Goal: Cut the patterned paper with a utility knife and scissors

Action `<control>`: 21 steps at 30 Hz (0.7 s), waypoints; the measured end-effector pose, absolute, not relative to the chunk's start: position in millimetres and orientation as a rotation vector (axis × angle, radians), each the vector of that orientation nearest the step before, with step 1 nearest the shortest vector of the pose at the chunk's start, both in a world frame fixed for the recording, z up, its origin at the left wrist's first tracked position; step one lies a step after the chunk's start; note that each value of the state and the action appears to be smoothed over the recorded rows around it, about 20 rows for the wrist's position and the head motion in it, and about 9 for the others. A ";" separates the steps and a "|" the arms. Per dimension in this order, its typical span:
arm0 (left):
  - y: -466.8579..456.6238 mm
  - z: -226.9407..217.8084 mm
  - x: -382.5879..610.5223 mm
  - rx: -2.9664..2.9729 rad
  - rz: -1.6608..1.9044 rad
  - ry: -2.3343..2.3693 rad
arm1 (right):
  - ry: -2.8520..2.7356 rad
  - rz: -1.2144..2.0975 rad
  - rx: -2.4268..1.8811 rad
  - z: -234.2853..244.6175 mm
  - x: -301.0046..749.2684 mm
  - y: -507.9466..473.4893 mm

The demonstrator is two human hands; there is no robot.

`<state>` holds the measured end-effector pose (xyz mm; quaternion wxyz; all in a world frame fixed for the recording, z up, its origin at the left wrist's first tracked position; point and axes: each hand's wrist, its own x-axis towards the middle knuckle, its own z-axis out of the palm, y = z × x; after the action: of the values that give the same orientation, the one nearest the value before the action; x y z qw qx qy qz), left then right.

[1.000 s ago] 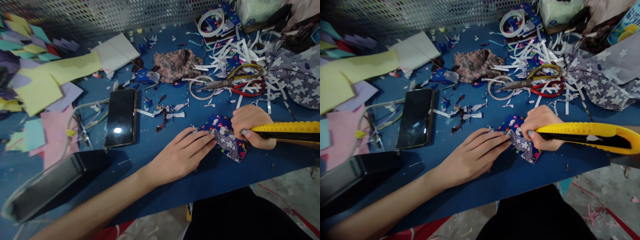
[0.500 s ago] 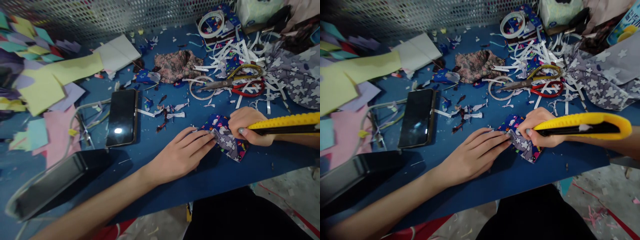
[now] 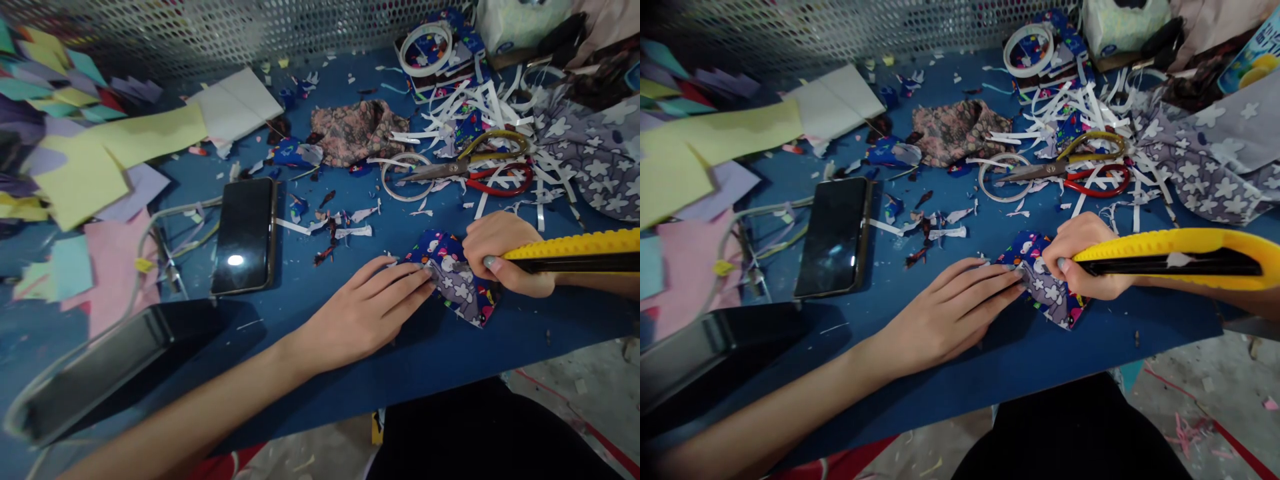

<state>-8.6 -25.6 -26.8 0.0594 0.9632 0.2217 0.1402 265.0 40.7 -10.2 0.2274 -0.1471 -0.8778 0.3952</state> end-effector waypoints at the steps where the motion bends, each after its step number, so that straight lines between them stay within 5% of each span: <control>1: -25.7 -27.1 -8.7 2.914 0.429 0.675 | -2.456 1.121 -0.397 -9.0 265.3 42.2; 21: -27.7 -19.4 6.1 3.162 0.407 0.688 | -2.263 1.158 -0.554 -18.2 259.7 38.3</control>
<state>6.1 -27.7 -19.4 -0.0599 0.9677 0.2106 0.1246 259.7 38.3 -18.2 0.2665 -0.2052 -0.8383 0.4290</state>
